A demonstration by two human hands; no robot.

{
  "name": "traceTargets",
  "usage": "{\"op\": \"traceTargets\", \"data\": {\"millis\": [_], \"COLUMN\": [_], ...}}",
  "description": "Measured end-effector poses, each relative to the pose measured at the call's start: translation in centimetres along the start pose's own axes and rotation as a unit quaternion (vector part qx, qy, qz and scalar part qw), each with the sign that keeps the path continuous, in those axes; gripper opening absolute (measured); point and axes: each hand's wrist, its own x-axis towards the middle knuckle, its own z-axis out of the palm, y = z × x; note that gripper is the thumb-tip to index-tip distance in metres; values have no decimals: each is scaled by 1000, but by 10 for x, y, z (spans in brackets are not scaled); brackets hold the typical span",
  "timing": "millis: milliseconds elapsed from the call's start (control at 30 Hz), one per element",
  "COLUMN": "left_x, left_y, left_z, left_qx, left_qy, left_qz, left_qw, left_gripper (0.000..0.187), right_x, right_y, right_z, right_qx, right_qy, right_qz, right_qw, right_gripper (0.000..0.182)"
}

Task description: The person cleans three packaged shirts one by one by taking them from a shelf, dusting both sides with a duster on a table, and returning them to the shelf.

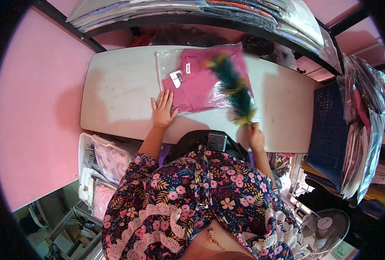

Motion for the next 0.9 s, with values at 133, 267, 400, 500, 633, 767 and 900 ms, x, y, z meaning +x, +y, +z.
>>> {"op": "traceTargets", "data": {"millis": [133, 267, 400, 500, 633, 767, 900], "left_x": [1, 1, 3, 1, 2, 0, 1], "left_y": [1, -2, -2, 0, 2, -4, -8], "left_z": [0, 3, -7, 1, -3, 1, 4], "left_qx": [-11, -10, 81, -10, -6, -25, -29], "left_qy": [3, 31, -137, 17, 9, 18, 19], "left_qz": [4, 10, -32, -1, 4, 9, 6], "left_qw": [1000, 999, 987, 1000, 1000, 1000, 999], "left_gripper": [72, 71, 70, 70, 68, 65, 60], "right_x": [17, 6, -12, -6, 2, -8, -33], "right_y": [33, -3, -30, 7, 53, 44, 24], "right_z": [-7, -13, -8, -1, -33, -52, -53], "right_qx": [48, 107, 43, 22, -46, 41, 6], "right_qy": [112, 111, -49, -54, 19, 133, -41], "right_qz": [35, -51, -195, -170, -13, -74, -261], "right_qw": [992, 987, 979, 984, 999, 988, 965], "right_gripper": [29, 23, 25, 27, 25, 24, 23]}}
